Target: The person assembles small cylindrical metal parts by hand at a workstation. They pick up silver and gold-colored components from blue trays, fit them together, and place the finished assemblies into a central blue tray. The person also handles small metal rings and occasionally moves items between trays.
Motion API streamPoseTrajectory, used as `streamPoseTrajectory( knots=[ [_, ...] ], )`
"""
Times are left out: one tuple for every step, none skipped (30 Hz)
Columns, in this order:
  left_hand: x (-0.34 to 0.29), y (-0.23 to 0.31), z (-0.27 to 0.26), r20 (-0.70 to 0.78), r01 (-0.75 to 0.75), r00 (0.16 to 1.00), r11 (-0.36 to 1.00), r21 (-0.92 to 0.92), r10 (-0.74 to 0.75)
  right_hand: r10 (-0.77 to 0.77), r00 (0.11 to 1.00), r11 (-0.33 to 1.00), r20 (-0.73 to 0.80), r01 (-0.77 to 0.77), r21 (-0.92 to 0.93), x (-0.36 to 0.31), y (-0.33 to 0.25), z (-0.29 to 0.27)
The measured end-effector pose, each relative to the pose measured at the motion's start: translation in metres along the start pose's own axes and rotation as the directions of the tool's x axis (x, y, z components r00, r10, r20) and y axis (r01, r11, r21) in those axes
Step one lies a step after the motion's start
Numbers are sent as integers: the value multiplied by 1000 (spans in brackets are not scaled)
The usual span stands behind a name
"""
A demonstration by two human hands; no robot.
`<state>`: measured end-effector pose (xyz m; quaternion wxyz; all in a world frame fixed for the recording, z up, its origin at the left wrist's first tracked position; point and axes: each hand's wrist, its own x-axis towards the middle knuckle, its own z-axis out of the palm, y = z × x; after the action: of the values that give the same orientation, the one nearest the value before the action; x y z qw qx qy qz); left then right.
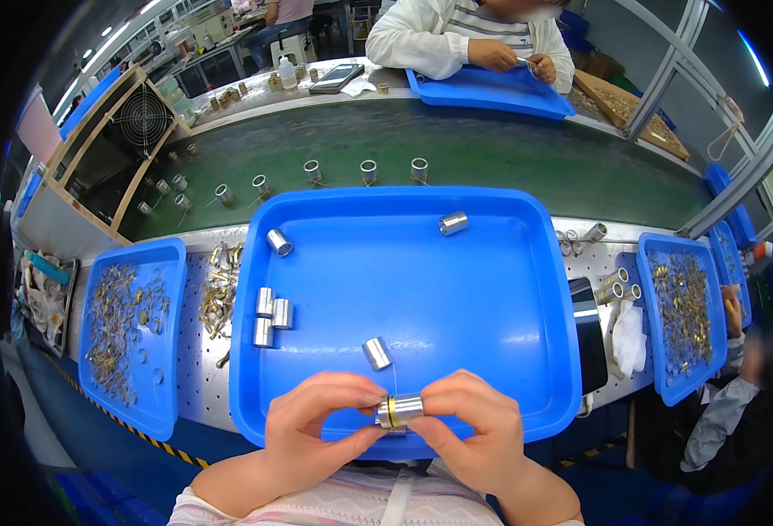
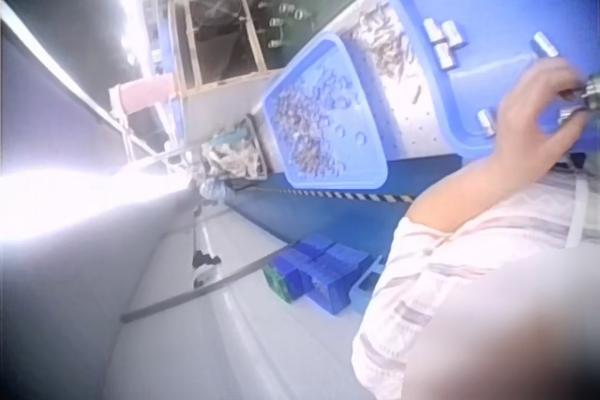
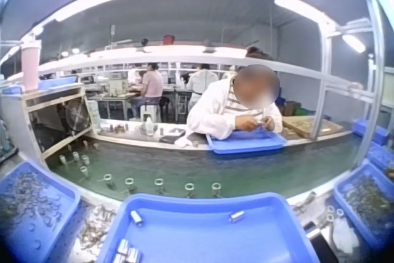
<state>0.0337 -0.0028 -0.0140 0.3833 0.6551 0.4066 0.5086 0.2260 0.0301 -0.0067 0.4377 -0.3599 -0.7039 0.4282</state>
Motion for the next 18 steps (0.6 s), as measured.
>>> streamPoseTrajectory(
  knots=[
    [1, 1, 1, -5, 43, 999, 997, -66, -43, -31, 999, 999, -12, 31, -12, 0, 0, 0],
    [2, 3, 1, -6, 88, 996, 988, -129, -90, -61, 998, 998, -24, 61, -20, -1, 1, 1],
    [2, 4, 1, -6, 133, 991, 972, -192, -136, -91, 995, 996, -34, 90, -29, -2, 2, 2],
    [2, 6, 0, 37, 244, 969, 926, -288, -244, -110, 993, 993, -36, 108, -43, -2, 2, 2],
    [2, 7, -2, 89, 353, 934, 858, -374, -345, -128, 991, 991, -37, 126, -55, -3, 2, 3],
    [1, 8, -4, 151, 454, 887, 769, -450, -436, -146, 989, 987, -38, 143, -66, -3, 2, 3],
    [1, 9, -5, 167, 476, 876, 753, -455, -453, -161, 986, 984, -34, 157, -89, -3, 1, 3],
    [1, 9, -6, 181, 496, 864, 736, -460, -469, -176, 984, 979, -29, 172, -111, -3, 1, 3],
    [1, 9, -6, 195, 516, 852, 719, -465, -486, -191, 981, 974, -23, 186, -132, -2, 0, 3],
    [0, 9, -5, 180, 486, 869, 728, -484, -460, -193, 981, 972, -20, 188, -141, -3, 0, 4],
    [-1, 7, -4, 165, 454, 886, 736, -502, -434, -195, 981, 970, -17, 191, -150, -3, 0, 4],
    [-1, 6, -4, 150, 422, 901, 743, -520, -407, -198, 980, 968, -14, 193, -159, -3, 0, 4],
    [-1, 4, -4, 140, 388, 918, 774, -500, -370, -192, 981, 969, -6, 189, -160, -3, 0, 4],
    [-1, 3, -4, 132, 353, 934, 804, -479, -332, -187, 982, 969, 1, 185, -162, -3, 0, 4],
    [-1, 1, -4, 126, 317, 948, 831, -457, -292, -182, 983, 970, 8, 181, -164, -3, 0, 3],
    [-2, 1, -4, 114, 283, 959, 865, -413, -259, -140, 990, 984, 9, 140, -114, -4, 1, 4],
    [-2, 0, -4, 104, 247, 969, 896, -369, -224, -98, 995, 993, 13, 98, -66, -4, 2, 3],
    [-3, 0, -4, 96, 210, 977, 923, -324, -188, -56, 998, 998, 18, 56, -17, -5, 3, 4]
  ],
)
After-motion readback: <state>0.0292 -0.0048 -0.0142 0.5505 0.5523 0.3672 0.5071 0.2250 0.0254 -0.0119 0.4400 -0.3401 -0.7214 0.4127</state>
